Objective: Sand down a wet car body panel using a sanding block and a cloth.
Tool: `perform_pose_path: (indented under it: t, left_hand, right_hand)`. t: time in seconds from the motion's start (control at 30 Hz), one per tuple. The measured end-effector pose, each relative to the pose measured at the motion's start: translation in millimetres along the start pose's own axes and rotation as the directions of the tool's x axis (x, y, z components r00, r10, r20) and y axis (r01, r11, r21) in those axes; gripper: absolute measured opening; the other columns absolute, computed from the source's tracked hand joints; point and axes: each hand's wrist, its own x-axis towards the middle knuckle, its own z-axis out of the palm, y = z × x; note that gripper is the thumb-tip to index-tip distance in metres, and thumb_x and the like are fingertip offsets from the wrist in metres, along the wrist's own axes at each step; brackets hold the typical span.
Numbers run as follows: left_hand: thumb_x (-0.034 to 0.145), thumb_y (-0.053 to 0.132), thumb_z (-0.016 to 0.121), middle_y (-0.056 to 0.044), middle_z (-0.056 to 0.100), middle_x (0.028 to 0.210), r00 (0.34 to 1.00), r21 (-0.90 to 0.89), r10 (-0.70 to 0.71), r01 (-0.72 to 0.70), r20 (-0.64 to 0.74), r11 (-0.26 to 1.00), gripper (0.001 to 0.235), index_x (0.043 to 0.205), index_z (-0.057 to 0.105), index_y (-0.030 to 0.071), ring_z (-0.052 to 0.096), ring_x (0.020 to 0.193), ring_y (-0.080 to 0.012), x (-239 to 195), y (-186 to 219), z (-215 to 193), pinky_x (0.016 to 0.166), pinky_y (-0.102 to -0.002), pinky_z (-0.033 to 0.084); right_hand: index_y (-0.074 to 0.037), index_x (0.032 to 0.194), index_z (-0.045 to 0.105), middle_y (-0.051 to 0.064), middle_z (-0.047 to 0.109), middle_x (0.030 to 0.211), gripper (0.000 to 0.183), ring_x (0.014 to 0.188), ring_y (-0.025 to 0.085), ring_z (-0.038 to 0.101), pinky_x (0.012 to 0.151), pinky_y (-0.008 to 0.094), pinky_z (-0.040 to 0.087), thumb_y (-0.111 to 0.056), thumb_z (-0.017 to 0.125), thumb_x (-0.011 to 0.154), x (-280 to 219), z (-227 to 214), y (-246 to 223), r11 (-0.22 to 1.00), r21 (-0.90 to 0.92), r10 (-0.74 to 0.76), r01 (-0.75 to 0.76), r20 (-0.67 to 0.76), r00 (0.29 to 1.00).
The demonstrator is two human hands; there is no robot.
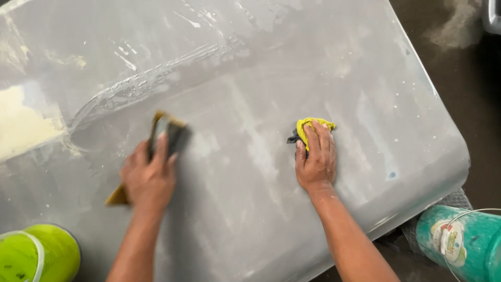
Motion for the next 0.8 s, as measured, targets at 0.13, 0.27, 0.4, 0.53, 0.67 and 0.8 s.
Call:
perform_pose_path:
  t: [0.13,0.27,0.4,0.53,0.67,0.8]
  left_hand:
    - [0.093,0.034,0.073,-0.014,0.059,0.141,1.0,0.061,-0.012,0.011,0.015,0.998,0.054,0.146,0.062,0.028,0.058,0.117,-0.0389,15,2,0,0.093,-0.055,0.044]
    - [0.093,0.031,0.071,-0.015,0.059,0.135,0.977,-0.141,0.213,-0.214,-0.022,0.967,0.051,0.143,0.061,0.025,0.059,0.116,-0.0383,95,89,21,0.093,-0.056,0.045]
    - [0.091,0.025,0.06,-0.017,0.053,0.138,0.903,-0.221,0.421,-0.395,0.086,0.892,0.053,0.144,0.054,0.03,0.055,0.117,-0.0378,161,209,54,0.098,-0.058,0.041]
    - [0.092,0.023,0.056,-0.016,0.052,0.143,0.851,-0.236,0.51,-0.473,0.13,0.849,0.054,0.146,0.052,0.027,0.055,0.121,-0.0347,152,249,71,0.1,-0.055,0.042]
    - [0.093,0.018,0.057,-0.016,0.055,0.141,0.9,-0.264,0.435,-0.422,-0.009,0.867,0.055,0.147,0.055,0.03,0.057,0.119,-0.0356,109,166,49,0.098,-0.054,0.045]
    - [0.095,0.03,0.068,-0.011,0.058,0.136,0.988,-0.13,0.151,-0.146,0.035,0.981,0.049,0.144,0.06,0.032,0.059,0.114,-0.0355,57,38,-3,0.092,-0.055,0.045]
  right_hand:
    - [-0.007,0.14,0.058,0.014,0.051,0.151,0.043,0.143,0.041,0.045,0.119,0.053,0.036,-0.021,0.062,0.1,1,1,-2,1.0,-0.019,0.014,-0.014,0.004,1.0]
    - [-0.007,0.14,0.058,0.013,0.052,0.151,0.043,0.143,0.041,0.045,0.12,0.053,0.036,-0.021,0.062,0.1,0,-3,0,0.999,-0.032,0.012,-0.012,-0.008,1.0]
    - [-0.007,0.138,0.059,0.014,0.053,0.15,0.042,0.142,0.041,0.046,0.118,0.053,0.036,-0.021,0.062,0.098,5,-2,-2,0.999,-0.044,0.003,-0.003,-0.01,1.0]
    - [-0.005,0.139,0.059,0.014,0.052,0.151,0.043,0.142,0.041,0.046,0.119,0.053,0.037,-0.02,0.062,0.098,5,1,0,0.999,-0.033,-0.033,0.032,-0.02,0.999]
    - [-0.005,0.138,0.06,0.014,0.052,0.15,0.042,0.142,0.04,0.046,0.119,0.053,0.037,-0.019,0.063,0.098,2,-2,1,1.0,-0.009,-0.02,0.02,-0.011,1.0]
    - [-0.008,0.137,0.061,0.013,0.052,0.148,0.04,0.141,0.04,0.046,0.117,0.052,0.039,-0.018,0.064,0.098,2,-3,-5,1.0,0.008,0.016,-0.016,-0.006,1.0]
